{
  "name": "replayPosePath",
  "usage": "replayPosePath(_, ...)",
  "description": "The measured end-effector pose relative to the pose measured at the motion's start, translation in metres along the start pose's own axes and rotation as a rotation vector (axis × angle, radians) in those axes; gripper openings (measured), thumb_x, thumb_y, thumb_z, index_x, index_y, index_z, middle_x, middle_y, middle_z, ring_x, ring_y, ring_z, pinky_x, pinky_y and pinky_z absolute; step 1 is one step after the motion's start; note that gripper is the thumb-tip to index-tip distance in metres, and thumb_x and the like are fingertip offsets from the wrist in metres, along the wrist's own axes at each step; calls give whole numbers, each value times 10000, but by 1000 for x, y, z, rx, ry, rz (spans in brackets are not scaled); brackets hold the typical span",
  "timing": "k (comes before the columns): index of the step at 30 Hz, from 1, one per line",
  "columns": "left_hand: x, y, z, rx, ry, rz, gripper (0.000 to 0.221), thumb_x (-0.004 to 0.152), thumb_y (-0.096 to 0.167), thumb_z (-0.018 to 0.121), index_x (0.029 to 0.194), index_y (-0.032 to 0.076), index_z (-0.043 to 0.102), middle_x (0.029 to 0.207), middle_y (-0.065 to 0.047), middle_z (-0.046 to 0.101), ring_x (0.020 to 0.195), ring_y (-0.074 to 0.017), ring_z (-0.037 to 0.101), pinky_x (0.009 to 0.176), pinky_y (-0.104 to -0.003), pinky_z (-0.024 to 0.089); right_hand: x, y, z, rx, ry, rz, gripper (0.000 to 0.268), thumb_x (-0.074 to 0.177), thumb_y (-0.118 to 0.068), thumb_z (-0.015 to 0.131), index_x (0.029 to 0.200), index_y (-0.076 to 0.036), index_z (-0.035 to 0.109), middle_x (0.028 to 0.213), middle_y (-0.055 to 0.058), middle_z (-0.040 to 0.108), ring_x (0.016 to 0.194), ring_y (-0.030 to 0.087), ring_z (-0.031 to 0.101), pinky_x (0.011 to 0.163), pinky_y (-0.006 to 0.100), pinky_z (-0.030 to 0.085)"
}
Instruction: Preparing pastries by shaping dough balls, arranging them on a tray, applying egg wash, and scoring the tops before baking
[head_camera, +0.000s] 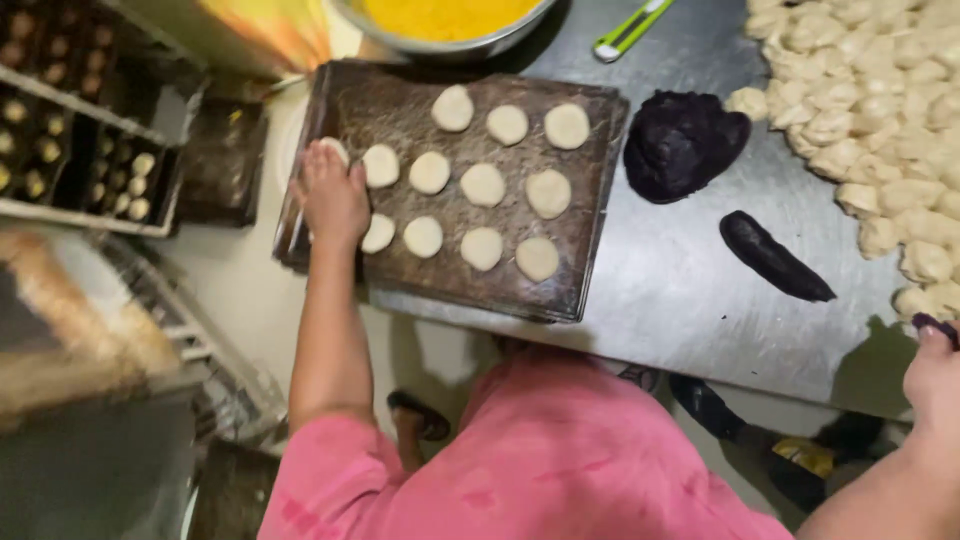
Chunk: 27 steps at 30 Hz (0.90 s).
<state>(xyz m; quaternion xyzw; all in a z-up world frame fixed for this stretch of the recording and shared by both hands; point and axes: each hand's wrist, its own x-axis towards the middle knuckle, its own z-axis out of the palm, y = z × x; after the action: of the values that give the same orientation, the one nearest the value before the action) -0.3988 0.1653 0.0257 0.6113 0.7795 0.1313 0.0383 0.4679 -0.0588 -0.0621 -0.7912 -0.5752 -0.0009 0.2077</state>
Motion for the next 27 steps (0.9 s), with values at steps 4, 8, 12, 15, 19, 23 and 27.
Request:
replayPosePath(4, -17, 64, -24, -10, 102, 139, 531, 1083, 334, 527, 1469, -31, 539, 1516, -238, 292, 1366, -468, 131, 1123, -695, 178, -30, -79, -81, 189, -49, 318, 250, 1203, -121, 655, 1382, 45, 710, 1086, 213, 712, 968, 318, 679, 894, 413, 496)
replayPosePath(8, -26, 198, -41, -299, 247, 486, 585, 945, 272, 691, 1399, -74, 565, 1561, -395, 328, 1388, -706, 185, 1144, -764, 161, -22, -160, -126, 468, 8, 518, 208, 1145, -92, 572, 1299, -53, 707, 955, 46, 694, 732, 117, 638, 739, 237, 512)
replayPosePath(12, -37, 362, -10, -523, 180, 814, 521, 857, 255, 852, 1288, 35, 662, 1401, -253, 591, 1392, -496, 418, 1185, -615, 224, -6, -150, -121, 658, 53, 510, 222, 1078, -36, 634, 1287, -105, 666, 1005, 92, 706, 764, 109, 643, 786, 220, 534)
replayPosePath(15, -19, 457, 67, -269, 37, 812, 438, 896, 323, 706, 1263, 93, 641, 1162, -125, 661, 1139, -410, 535, 1105, -687, 258, 10, -138, -122, 661, 67, 439, 194, 1037, -57, 715, 1229, -74, 691, 944, 56, 693, 779, 106, 647, 773, 228, 518)
replayPosePath(19, 23, 540, 134, 149, -174, 696, 460, 950, 517, 542, 1158, 139, 701, 1202, -146, 643, 1199, -412, 535, 1133, -717, 209, 59, -117, -112, 776, -2, 400, 238, 937, -70, 777, 1167, -122, 744, 870, 59, 719, 762, 116, 645, 720, 267, 508)
replayPosePath(23, 8, 563, 150, 219, -359, 582, 347, 986, 333, 493, 1223, 129, 644, 1163, -144, 646, 1186, -396, 590, 1115, -702, 259, 102, -120, -108, 846, -109, 324, 264, 859, -114, 826, 1122, -103, 800, 859, 131, 773, 783, 203, 703, 775, 382, 581)
replayPosePath(27, -31, 553, 92, -223, -278, 744, 196, 911, 159, 660, 1047, 24, 620, 919, -209, 729, 954, -426, 725, 895, -554, 549, 134, -135, -96, 1063, -203, 233, 282, 871, -53, 796, 1151, -79, 794, 813, 110, 771, 700, 150, 692, 644, 308, 625)
